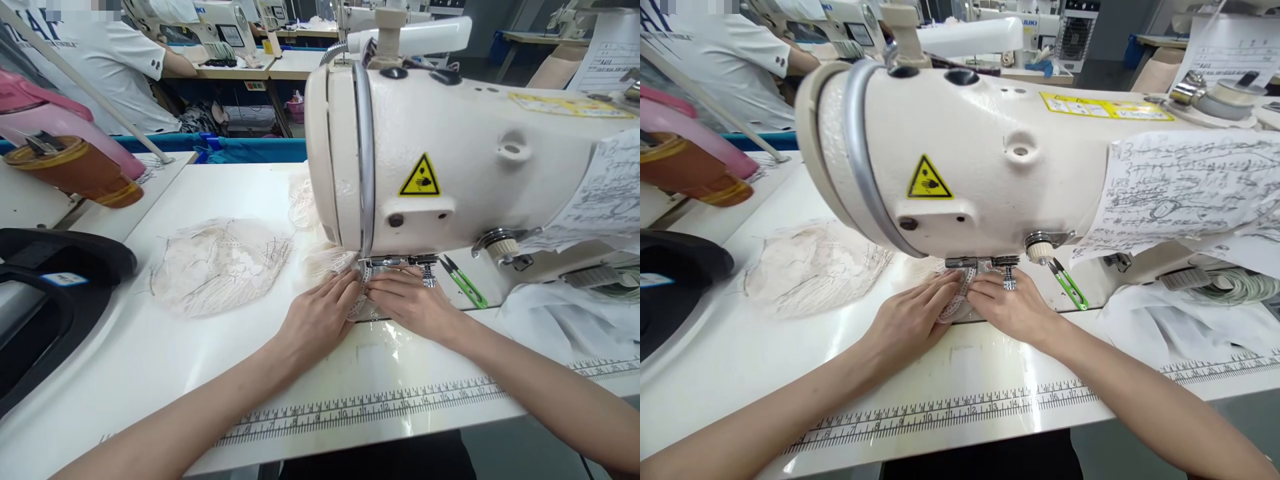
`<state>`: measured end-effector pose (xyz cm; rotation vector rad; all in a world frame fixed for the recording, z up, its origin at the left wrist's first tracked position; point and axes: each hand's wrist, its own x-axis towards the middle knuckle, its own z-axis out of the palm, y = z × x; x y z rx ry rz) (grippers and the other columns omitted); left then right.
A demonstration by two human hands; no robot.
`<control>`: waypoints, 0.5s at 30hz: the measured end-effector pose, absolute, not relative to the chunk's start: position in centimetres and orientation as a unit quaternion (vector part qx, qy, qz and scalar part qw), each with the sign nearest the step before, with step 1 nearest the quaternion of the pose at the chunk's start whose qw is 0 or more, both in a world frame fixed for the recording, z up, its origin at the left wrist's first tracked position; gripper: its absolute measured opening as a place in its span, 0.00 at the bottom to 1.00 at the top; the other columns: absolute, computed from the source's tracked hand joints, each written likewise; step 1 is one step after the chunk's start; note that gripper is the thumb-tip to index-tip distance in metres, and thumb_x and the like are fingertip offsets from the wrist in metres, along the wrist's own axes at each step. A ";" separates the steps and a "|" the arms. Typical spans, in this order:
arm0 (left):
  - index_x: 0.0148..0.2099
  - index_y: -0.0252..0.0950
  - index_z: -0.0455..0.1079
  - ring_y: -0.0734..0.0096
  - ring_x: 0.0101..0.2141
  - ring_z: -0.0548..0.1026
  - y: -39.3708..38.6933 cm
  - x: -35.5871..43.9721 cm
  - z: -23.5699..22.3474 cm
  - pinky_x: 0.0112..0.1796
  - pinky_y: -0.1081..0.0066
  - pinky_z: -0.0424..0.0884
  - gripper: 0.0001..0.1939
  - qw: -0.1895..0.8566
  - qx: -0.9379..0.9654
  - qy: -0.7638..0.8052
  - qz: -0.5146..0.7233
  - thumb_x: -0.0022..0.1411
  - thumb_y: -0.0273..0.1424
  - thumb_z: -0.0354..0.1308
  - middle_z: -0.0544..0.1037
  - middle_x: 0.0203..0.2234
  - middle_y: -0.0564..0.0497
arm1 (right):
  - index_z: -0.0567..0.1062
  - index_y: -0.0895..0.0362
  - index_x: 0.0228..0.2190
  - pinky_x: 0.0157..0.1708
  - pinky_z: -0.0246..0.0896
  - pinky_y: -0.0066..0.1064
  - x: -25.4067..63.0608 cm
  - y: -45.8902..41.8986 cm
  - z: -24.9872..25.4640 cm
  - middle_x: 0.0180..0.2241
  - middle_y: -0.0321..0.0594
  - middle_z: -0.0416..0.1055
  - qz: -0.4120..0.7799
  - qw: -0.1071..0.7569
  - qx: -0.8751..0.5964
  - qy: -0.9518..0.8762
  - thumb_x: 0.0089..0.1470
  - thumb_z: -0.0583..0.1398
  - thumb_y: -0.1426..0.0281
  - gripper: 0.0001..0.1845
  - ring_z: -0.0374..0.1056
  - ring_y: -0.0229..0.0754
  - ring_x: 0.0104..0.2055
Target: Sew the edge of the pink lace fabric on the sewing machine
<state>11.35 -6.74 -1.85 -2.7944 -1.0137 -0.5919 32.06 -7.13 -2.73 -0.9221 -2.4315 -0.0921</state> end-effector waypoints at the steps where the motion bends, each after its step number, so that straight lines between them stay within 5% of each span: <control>1: 0.52 0.28 0.66 0.60 0.50 0.74 -6.7 11.3 -1.9 0.47 0.62 0.75 0.16 0.059 -0.922 -0.331 -0.193 0.63 0.24 0.49 0.73 0.51 0.39 | 0.75 0.56 0.35 0.45 0.65 0.33 32.2 -7.1 -2.8 0.41 0.37 0.77 -0.033 0.268 -0.341 -0.900 0.58 0.54 0.79 0.11 0.71 0.39 0.46; 15: 0.55 0.29 0.68 0.58 0.53 0.71 -6.5 11.5 -2.4 0.48 0.59 0.75 0.19 0.066 -0.922 -0.311 -0.219 0.64 0.29 0.49 0.73 0.51 0.43 | 0.76 0.55 0.37 0.38 0.63 0.34 33.0 -6.8 -2.3 0.42 0.35 0.77 -0.091 0.246 -0.380 -0.887 0.59 0.55 0.75 0.10 0.73 0.39 0.40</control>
